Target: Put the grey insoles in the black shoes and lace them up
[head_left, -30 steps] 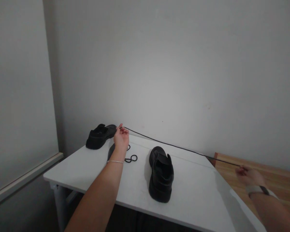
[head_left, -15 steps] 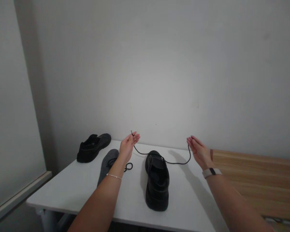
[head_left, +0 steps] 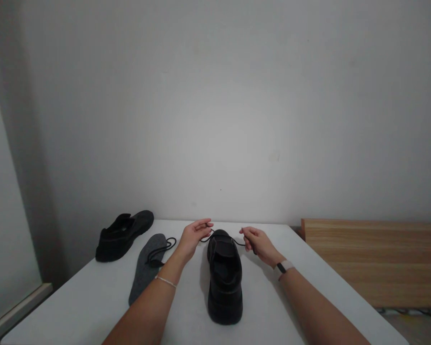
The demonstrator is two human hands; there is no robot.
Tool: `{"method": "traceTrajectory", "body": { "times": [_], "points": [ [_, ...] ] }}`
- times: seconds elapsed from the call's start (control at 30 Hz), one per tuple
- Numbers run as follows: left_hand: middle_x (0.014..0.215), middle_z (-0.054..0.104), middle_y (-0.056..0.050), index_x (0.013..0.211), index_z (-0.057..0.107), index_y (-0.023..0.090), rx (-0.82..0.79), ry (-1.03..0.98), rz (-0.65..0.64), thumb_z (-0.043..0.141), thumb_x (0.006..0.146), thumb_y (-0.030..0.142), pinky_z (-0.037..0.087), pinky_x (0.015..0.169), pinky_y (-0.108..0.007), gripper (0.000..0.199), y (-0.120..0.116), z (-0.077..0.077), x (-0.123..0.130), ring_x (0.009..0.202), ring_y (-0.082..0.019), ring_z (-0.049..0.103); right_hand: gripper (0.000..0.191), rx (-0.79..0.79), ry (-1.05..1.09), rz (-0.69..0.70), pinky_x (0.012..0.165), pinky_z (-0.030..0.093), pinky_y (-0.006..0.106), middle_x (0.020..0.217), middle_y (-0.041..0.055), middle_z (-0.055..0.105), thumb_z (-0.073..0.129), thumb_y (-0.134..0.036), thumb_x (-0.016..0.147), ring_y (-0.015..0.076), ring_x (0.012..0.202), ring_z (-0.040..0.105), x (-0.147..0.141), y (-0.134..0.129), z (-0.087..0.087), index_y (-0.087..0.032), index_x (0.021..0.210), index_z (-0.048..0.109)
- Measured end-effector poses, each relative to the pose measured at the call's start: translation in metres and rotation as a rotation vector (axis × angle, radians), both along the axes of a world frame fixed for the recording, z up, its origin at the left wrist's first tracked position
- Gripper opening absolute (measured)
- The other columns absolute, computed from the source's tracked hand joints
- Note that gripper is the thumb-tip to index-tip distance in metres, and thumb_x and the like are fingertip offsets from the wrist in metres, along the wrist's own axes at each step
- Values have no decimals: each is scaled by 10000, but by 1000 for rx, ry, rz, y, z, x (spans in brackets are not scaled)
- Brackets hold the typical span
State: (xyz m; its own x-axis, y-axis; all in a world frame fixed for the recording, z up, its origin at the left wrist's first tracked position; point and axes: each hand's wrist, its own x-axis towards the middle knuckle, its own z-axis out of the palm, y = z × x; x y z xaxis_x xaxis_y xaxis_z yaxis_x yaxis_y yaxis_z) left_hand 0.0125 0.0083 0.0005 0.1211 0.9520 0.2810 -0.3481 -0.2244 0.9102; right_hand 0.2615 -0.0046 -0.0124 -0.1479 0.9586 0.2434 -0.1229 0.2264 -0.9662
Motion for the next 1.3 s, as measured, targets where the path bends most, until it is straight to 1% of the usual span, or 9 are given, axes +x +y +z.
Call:
{"method": "traceTrajectory", "body": {
  "times": [0.1,0.2,0.3,0.47,0.6,0.83,1.03,1.17,1.3],
  "points": [
    [800,716,-63,921,690,121,-30,8,10,837,578,241,513,705,-244,392,-1,-1,1,702,-127,650,331,1,-93,45,379,290,187,544,-82,502,696,-455,715,55,397,389,-3,-2,-5,-183,833,548],
    [696,686,-33,870,663,110,-32,34,2,850,564,288,517,652,-241,400,0,0,-2,629,-122,641,361,15,-180,64,410,332,205,557,-73,498,746,-460,650,65,431,433,-4,-1,-7,-174,773,561],
    [684,675,-20,853,640,114,-23,56,-33,852,563,316,516,641,-230,413,2,1,-8,621,-114,640,362,42,-231,73,444,336,223,609,-47,524,744,-472,652,71,470,448,-3,0,-5,-161,780,610],
    [647,662,-13,781,627,113,-61,149,-107,869,527,297,524,630,-238,396,5,-2,-16,594,-117,641,333,95,-304,28,452,254,229,616,-37,514,715,-473,693,69,488,382,0,-3,0,-169,791,622],
    [649,671,-33,766,636,98,-100,181,-153,870,521,259,533,627,-258,375,5,-5,-16,584,-133,648,343,164,-377,17,480,271,239,639,-19,534,695,-493,698,90,531,400,-1,-4,0,-171,775,605],
    [652,664,-18,754,622,110,-114,164,-186,864,531,263,532,668,-257,362,2,-3,-16,610,-127,655,297,227,-395,15,500,293,241,660,-11,522,665,-451,734,103,572,413,-6,-4,-2,-171,766,571],
    [614,654,-17,739,628,103,-102,169,-210,858,534,256,508,621,-238,345,0,-1,-17,574,-123,642,285,222,-397,58,491,276,238,647,-26,485,653,-439,746,95,550,376,-5,-6,-1,-172,763,555],
    [604,652,-25,727,632,101,-80,171,-219,853,540,259,489,586,-232,330,0,-1,-17,554,-122,629,278,243,-427,32,502,291,242,660,-17,501,642,-436,758,106,572,401,-6,-5,-2,-173,760,553],
    [603,642,-14,727,627,111,-57,162,-203,846,549,264,495,608,-239,321,1,-2,-16,566,-122,630,269,235,-458,1,507,305,242,672,-6,518,640,-423,756,115,593,418,-6,-3,-5,-171,741,546]
  ]
}}
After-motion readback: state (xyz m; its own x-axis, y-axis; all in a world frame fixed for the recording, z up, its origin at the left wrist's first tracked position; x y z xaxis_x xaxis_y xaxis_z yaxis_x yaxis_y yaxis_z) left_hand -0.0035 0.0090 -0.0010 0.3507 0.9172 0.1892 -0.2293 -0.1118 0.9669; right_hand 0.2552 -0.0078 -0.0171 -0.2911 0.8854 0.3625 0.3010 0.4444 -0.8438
